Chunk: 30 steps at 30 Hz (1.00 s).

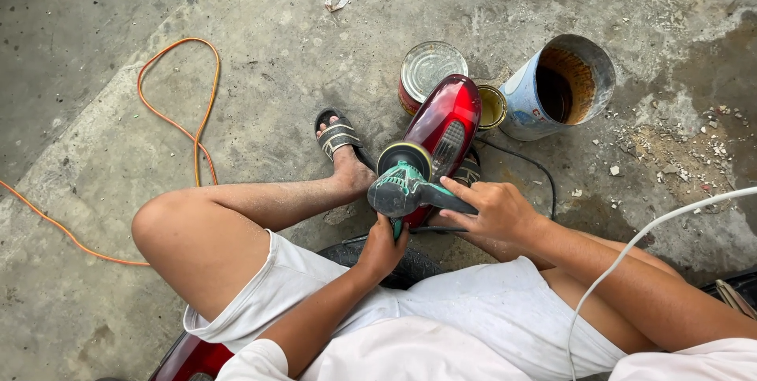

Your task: The person sits on the floor and uses a green electric polisher to buff the surface of a red car tail light. They hold the tail light with one hand and operate the polisher with the other, moving it across the surface. The person briefly stops to wipe the tail light with their hand before resuming polishing.

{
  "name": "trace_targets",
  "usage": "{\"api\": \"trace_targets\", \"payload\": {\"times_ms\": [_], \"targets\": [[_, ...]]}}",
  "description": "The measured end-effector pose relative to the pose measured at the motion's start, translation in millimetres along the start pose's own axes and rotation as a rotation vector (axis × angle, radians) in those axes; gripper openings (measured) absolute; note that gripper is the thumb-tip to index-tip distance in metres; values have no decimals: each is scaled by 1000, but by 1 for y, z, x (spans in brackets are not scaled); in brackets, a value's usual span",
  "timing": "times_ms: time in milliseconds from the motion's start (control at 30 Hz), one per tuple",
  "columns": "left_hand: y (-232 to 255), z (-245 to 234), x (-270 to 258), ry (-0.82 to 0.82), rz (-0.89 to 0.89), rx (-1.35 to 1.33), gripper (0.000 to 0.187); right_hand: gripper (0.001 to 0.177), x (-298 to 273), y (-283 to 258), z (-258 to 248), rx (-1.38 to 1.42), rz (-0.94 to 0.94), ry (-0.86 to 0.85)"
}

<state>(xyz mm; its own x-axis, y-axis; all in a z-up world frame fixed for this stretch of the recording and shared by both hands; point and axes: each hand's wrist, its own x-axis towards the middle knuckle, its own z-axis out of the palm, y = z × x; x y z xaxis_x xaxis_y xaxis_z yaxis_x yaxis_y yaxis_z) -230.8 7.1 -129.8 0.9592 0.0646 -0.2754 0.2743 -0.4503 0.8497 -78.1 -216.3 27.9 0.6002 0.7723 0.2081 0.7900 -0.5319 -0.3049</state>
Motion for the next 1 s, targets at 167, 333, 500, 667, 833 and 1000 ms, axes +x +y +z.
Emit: {"api": "trace_targets", "payload": {"times_ms": [167,333,500,667,833,1000], "targets": [[33,-12,12,4,28,7,72,53,6,15,-11,100,102,-30],[79,-38,22,-23,45,-21,66,53,12,31,-22,142,217,-33],[89,-44,46,-4,89,-16,54,52,27,42,-47,325,410,-135],[117,-50,70,13,74,26,53,50,30,65,-56,386,472,-117],[161,-68,92,-33,53,119,58,44,28,89,-57,425,495,46],[170,-64,100,-55,13,194,61,42,24,96,-57,395,517,91]]}}
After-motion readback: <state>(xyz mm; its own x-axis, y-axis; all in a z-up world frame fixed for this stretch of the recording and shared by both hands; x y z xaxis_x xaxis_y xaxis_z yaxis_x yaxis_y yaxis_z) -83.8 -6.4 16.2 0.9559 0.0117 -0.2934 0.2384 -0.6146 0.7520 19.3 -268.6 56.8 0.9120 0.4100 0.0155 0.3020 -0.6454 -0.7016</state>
